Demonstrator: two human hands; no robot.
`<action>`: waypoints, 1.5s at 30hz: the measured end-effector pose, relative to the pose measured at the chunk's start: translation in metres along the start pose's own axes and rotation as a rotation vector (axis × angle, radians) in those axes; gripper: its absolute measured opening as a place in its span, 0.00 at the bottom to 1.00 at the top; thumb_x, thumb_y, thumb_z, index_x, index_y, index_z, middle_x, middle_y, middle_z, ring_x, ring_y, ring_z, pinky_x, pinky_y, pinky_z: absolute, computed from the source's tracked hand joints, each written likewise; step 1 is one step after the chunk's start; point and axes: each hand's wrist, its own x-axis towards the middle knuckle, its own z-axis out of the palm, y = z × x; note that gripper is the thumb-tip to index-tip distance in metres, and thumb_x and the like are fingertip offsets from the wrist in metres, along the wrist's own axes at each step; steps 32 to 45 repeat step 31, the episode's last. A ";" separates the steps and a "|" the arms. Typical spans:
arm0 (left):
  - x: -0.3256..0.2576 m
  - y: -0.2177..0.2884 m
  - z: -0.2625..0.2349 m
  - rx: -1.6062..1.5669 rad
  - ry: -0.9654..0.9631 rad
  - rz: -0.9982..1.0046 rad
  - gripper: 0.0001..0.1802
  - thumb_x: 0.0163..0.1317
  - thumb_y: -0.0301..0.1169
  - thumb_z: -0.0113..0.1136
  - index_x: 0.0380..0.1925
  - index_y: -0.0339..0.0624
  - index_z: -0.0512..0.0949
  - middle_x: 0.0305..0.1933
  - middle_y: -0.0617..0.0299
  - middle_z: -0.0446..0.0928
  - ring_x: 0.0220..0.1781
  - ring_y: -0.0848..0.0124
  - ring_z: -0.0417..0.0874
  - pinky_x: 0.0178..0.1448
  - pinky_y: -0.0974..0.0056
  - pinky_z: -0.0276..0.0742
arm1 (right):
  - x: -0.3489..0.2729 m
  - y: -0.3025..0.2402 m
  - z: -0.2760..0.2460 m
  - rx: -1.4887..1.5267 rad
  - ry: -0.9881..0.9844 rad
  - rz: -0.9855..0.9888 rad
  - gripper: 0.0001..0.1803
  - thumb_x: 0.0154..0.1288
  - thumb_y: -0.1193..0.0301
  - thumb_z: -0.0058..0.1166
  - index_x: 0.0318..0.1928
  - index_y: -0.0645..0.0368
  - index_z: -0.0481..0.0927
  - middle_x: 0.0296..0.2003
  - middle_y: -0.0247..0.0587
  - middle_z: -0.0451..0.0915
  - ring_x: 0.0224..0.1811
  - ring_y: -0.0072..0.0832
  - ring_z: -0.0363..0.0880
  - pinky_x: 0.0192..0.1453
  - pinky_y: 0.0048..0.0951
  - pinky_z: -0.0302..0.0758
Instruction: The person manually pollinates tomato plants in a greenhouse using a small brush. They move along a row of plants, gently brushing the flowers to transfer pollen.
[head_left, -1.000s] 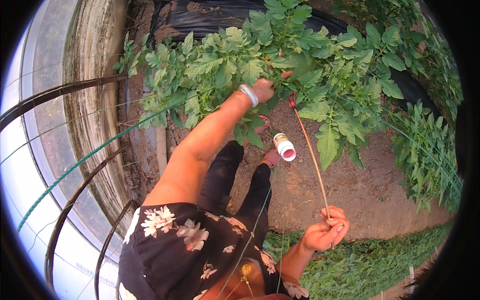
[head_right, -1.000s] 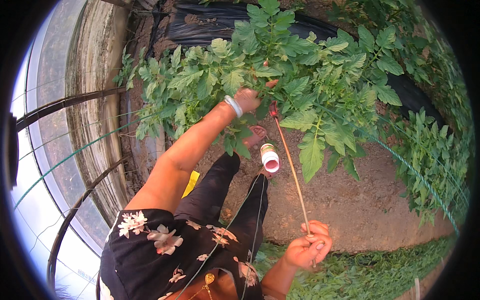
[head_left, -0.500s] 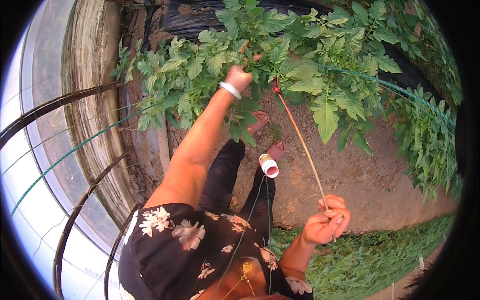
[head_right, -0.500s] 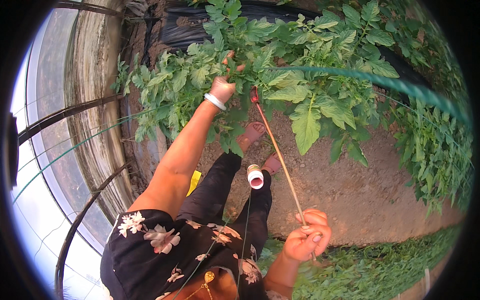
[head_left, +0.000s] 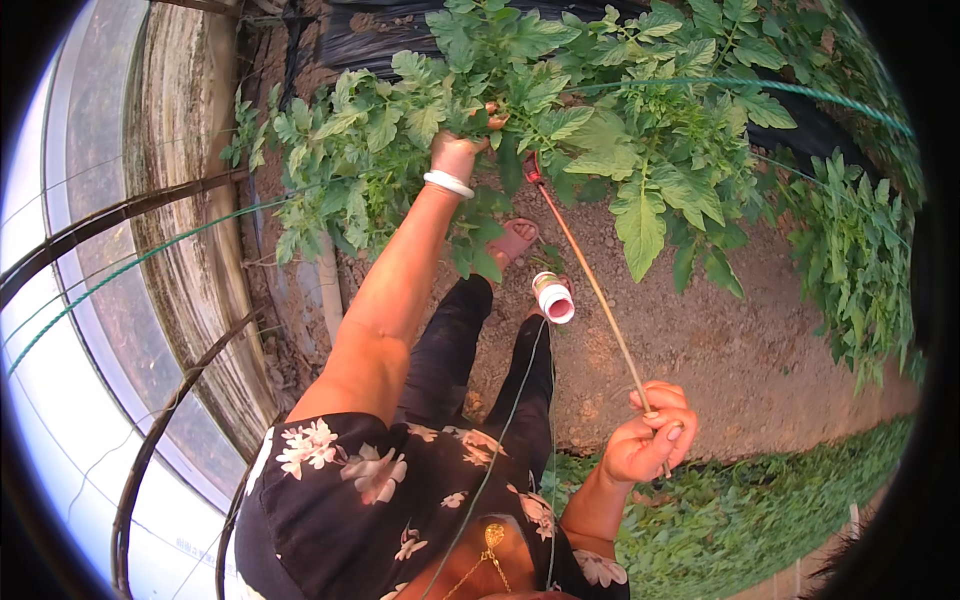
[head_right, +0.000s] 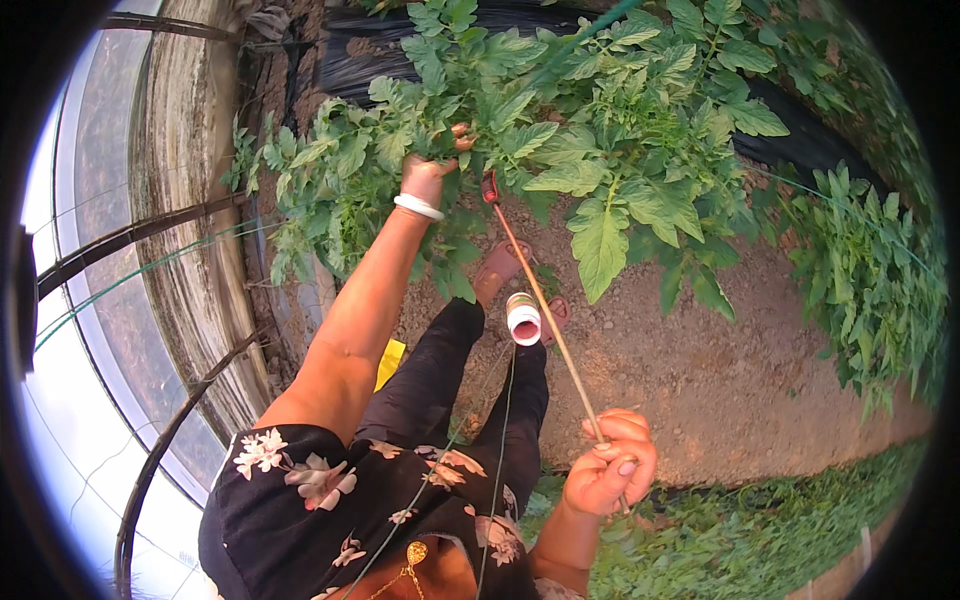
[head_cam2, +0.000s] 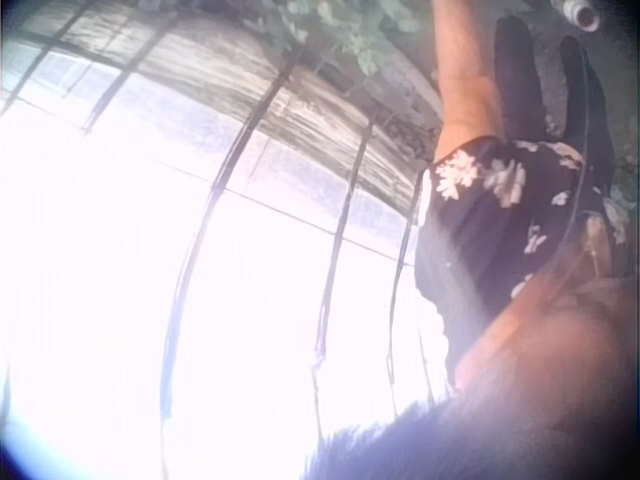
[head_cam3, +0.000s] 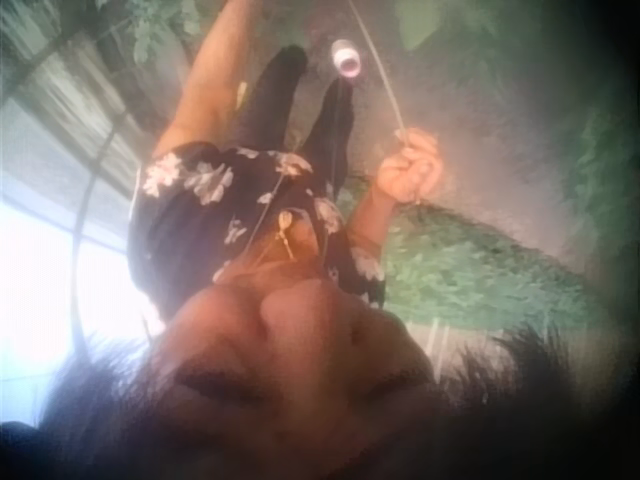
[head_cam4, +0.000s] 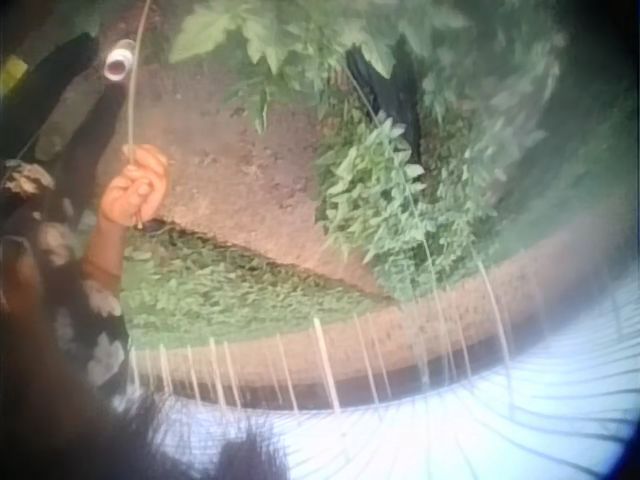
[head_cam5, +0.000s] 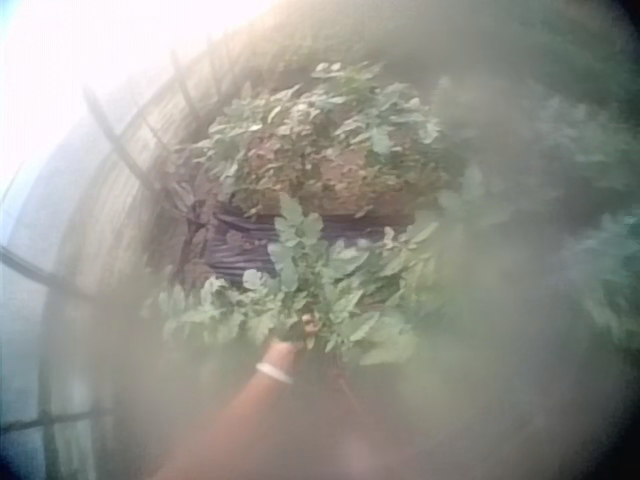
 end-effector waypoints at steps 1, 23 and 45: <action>-0.002 0.001 0.000 0.051 0.017 -0.028 0.27 0.50 0.11 0.52 0.53 0.35 0.79 0.54 0.57 0.81 0.55 0.66 0.80 0.56 0.65 0.74 | -0.002 -0.001 -0.001 0.000 -0.001 0.003 0.18 0.73 0.61 0.41 0.27 0.59 0.65 0.26 0.51 0.77 0.27 0.33 0.70 0.38 0.37 0.71; -0.061 0.017 0.216 0.943 -0.706 0.487 0.23 0.55 0.25 0.56 0.53 0.40 0.78 0.52 0.47 0.79 0.58 0.50 0.77 0.63 0.54 0.72 | -0.078 0.001 -0.115 0.274 0.573 -0.020 0.18 0.75 0.61 0.36 0.26 0.54 0.61 0.18 0.40 0.64 0.21 0.28 0.59 0.29 0.33 0.62; -0.010 0.057 0.263 1.627 -0.659 0.453 0.08 0.50 0.28 0.57 0.32 0.42 0.80 0.44 0.51 0.80 0.48 0.52 0.82 0.58 0.52 0.76 | -0.090 0.016 -0.149 0.387 0.648 -0.002 0.17 0.76 0.61 0.33 0.29 0.53 0.62 0.19 0.40 0.65 0.23 0.27 0.60 0.33 0.33 0.63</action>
